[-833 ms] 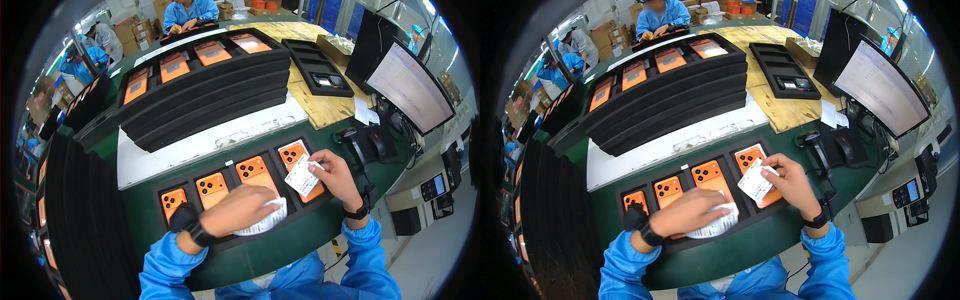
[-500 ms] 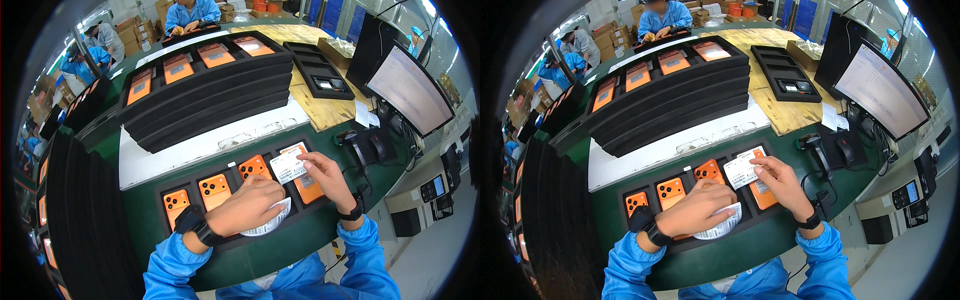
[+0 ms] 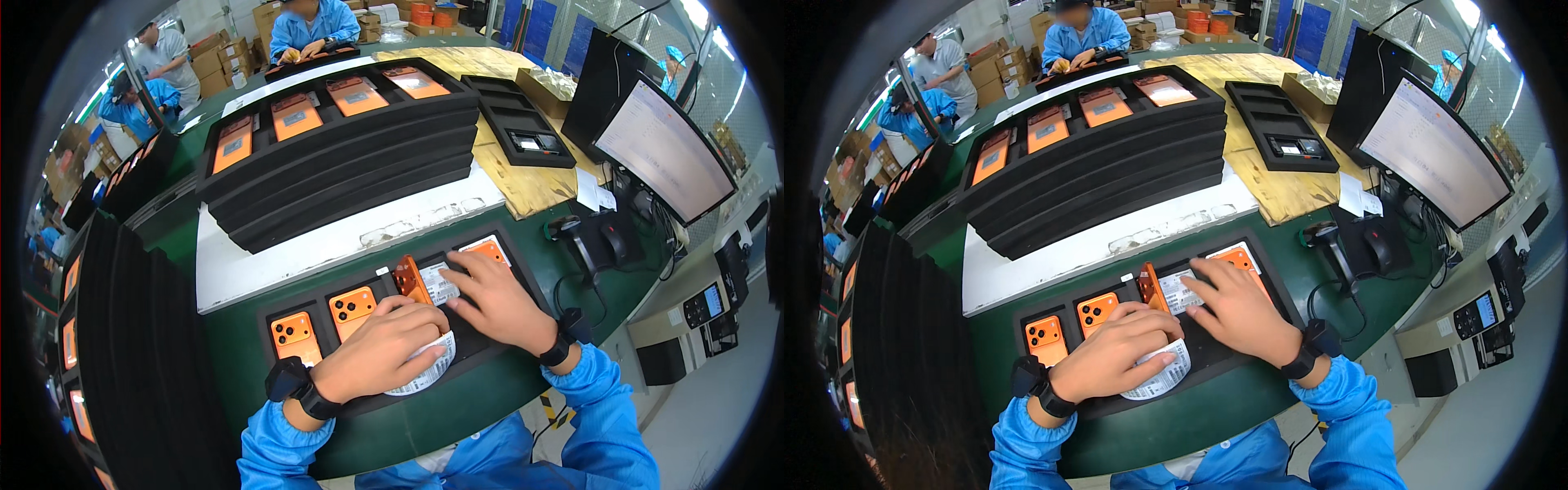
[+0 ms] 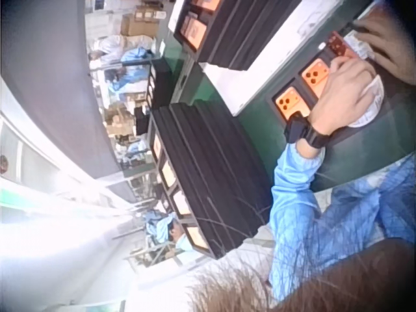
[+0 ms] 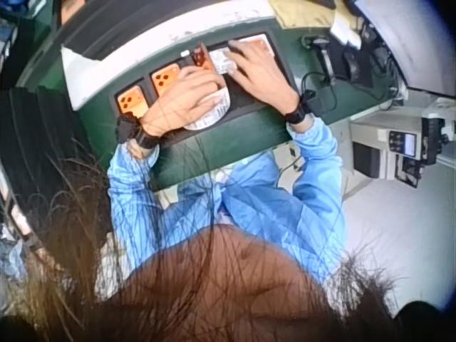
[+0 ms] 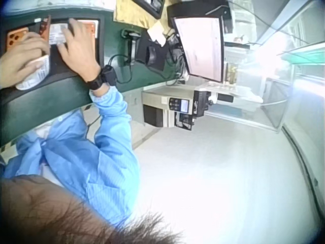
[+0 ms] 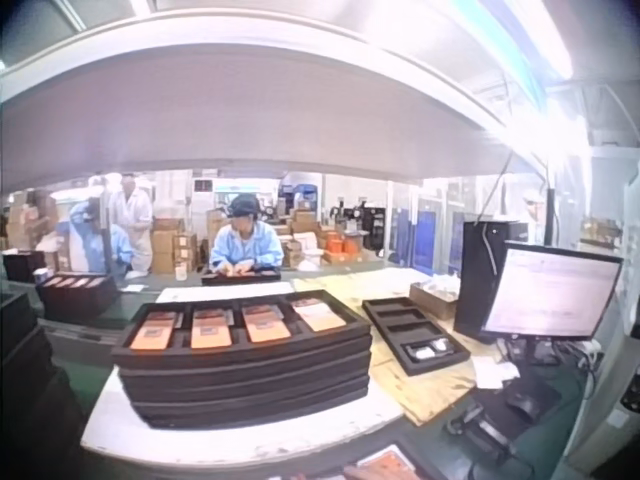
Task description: The recorder is labeling and scanning smartphones on an assembly line.
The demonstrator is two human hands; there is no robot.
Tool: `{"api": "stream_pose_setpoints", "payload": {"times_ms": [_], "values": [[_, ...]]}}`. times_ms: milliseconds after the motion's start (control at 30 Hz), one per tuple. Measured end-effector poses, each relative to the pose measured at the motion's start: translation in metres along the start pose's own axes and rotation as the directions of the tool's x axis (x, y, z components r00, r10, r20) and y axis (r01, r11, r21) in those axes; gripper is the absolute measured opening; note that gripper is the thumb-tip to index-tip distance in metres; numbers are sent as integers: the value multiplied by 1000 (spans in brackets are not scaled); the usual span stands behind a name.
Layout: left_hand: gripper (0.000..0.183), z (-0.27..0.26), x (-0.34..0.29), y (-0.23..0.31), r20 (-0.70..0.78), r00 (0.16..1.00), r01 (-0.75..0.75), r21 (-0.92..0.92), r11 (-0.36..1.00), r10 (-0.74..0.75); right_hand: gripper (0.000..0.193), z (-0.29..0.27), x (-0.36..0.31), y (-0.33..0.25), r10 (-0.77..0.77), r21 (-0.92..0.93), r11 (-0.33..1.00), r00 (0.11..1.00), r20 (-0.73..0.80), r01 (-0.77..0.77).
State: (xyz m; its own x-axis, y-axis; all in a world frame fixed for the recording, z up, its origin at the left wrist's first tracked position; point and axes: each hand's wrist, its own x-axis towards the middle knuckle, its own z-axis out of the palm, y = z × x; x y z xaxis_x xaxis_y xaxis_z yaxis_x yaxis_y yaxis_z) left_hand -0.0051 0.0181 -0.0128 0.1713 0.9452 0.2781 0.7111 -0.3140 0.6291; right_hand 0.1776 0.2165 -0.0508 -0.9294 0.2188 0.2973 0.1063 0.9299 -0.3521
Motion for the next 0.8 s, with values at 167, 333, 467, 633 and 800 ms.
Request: {"api": "stream_pose_setpoints", "payload": {"times_ms": [167, 333, 467, 633, 800], "values": [[20, 2, 0, -4, -6, 999, -32, -10, 999, 32, 54, 28, 6, -3, -105, -166, 978, 986, 128, 125], [21, 9, -3, -7, -62, 998, -36, -50, 998, 33, 43, 17, 16, -4, -36, -106, 994, 999, -12, 35], [22, 11, -4, -10, -169, 985, -49, -55, 997, 39, 25, -10, -1, -14, 167, 391, 915, 974, -149, -97], [29, 2, -10, -10, -66, 981, 168, -190, 967, -184, 23, -12, -15, -37, 53, 647, 747, 984, 172, -153], [35, -23, -15, -16, 127, 890, 454, -323, 830, -438, 25, -6, -19, -38, 262, 633, 736, 963, 63, -241]]}}
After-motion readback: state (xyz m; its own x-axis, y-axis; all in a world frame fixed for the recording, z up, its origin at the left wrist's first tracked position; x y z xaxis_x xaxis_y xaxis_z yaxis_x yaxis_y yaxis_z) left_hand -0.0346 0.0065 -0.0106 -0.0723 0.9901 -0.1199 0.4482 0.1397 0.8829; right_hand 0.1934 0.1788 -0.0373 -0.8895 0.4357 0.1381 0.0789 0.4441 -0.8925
